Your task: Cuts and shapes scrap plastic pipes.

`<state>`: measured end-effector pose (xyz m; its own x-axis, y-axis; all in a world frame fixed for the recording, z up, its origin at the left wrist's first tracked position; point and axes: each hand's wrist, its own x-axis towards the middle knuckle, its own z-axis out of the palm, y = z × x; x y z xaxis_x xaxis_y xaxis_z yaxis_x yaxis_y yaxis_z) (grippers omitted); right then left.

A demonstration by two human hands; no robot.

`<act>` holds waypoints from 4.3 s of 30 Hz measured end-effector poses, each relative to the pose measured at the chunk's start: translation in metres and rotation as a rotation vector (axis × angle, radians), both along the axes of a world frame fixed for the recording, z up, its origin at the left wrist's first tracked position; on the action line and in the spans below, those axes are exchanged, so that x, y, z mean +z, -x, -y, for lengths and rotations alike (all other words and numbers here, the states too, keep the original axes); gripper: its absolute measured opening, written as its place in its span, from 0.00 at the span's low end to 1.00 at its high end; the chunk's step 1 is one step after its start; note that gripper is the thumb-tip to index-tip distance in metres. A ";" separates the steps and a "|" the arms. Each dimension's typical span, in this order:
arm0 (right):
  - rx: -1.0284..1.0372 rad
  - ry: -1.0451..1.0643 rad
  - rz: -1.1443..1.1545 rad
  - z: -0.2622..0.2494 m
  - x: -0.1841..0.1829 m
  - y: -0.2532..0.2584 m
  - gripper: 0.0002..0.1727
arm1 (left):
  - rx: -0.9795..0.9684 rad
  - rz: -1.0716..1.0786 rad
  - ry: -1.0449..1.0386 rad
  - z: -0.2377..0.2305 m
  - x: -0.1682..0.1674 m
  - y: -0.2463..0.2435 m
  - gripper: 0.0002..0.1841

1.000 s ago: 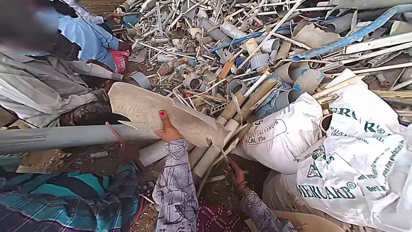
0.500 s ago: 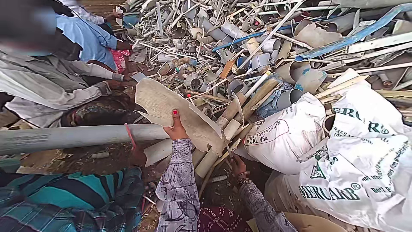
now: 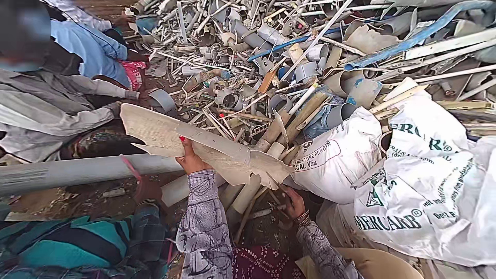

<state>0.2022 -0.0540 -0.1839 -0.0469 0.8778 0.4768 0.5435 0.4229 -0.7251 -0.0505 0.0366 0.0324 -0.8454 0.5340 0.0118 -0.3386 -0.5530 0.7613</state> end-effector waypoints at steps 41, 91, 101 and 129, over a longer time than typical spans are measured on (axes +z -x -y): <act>-0.063 0.183 -0.362 0.006 0.158 -0.015 0.20 | -1.043 0.109 -0.405 0.009 -0.041 -0.098 0.58; 0.011 0.105 0.238 0.051 0.110 0.019 0.19 | -0.360 0.329 -0.062 0.010 -0.004 -0.085 0.24; 0.080 0.152 0.078 0.043 0.094 0.011 0.20 | -0.306 0.217 0.055 0.009 -0.003 -0.074 0.25; -0.080 0.080 0.406 0.056 0.106 0.015 0.21 | -0.174 0.168 0.021 -0.003 -0.008 -0.050 0.26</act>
